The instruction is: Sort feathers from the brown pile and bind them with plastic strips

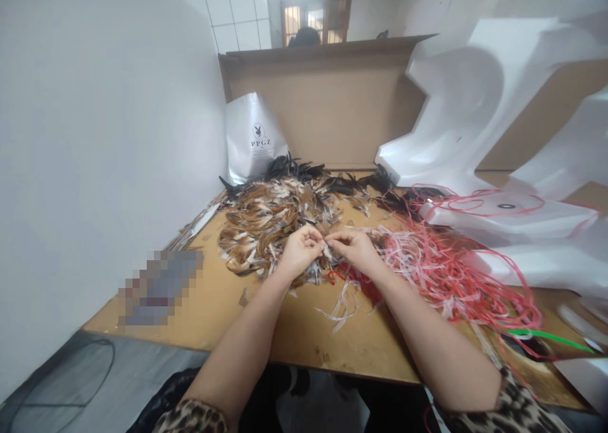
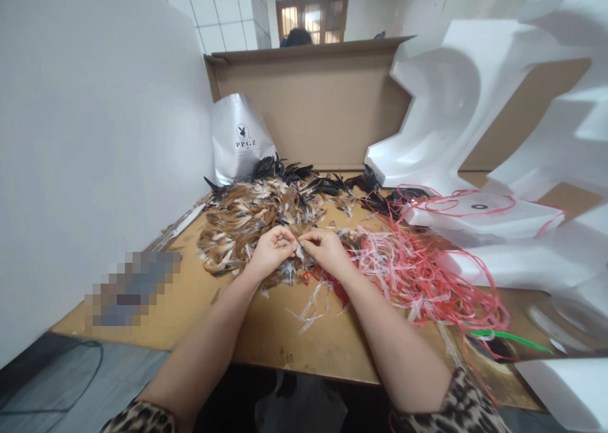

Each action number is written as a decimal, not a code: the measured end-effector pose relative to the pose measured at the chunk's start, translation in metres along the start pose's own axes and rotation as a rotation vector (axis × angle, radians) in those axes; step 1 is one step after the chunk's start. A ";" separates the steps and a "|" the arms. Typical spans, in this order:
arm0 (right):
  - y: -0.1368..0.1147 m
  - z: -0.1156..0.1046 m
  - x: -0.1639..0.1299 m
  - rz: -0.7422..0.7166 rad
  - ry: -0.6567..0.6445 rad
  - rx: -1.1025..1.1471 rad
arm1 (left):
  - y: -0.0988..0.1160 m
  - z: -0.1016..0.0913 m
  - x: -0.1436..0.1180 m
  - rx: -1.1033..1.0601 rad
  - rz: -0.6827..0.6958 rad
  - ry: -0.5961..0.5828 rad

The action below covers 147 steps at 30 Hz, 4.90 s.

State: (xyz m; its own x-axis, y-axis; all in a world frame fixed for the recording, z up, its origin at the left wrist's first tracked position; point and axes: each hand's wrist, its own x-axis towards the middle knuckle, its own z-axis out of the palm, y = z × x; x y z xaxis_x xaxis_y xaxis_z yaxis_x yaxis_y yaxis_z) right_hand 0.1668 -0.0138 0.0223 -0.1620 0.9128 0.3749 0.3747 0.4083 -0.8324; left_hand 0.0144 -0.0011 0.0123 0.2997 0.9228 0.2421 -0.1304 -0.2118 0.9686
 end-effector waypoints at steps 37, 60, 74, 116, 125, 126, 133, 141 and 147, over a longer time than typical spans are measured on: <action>0.007 0.004 -0.002 0.014 0.049 -0.091 | 0.003 0.000 -0.006 0.506 0.415 0.117; 0.014 -0.002 0.002 0.093 0.183 0.004 | -0.007 -0.002 -0.001 0.251 0.115 0.204; -0.003 0.004 -0.005 -0.126 0.233 -0.179 | -0.002 -0.002 -0.002 -0.406 -0.340 -0.107; 0.009 0.008 0.003 0.343 0.064 0.372 | -0.014 0.000 0.004 -0.055 -0.185 0.071; 0.009 0.009 0.001 0.346 -0.060 0.697 | -0.005 -0.003 0.001 -0.304 -0.292 -0.104; 0.009 0.010 0.001 0.336 -0.042 0.709 | -0.005 -0.003 0.001 -0.337 -0.306 -0.103; 0.004 0.010 0.000 0.283 -0.016 0.753 | -0.002 0.002 0.000 -0.463 -0.315 -0.105; -0.010 0.006 0.009 0.248 0.316 0.814 | 0.005 0.041 -0.020 -0.840 -0.642 -0.057; -0.039 0.008 -0.003 0.087 0.404 0.327 | 0.004 0.077 -0.047 -0.855 -1.008 -0.174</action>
State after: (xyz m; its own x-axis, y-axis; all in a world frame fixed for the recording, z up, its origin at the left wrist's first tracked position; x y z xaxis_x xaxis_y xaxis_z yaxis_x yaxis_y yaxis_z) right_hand 0.1451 -0.0323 0.0505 0.2460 0.8948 0.3725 0.0557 0.3706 -0.9271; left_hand 0.0730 -0.0702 0.0095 0.7225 0.4891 -0.4886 -0.3106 0.8610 0.4026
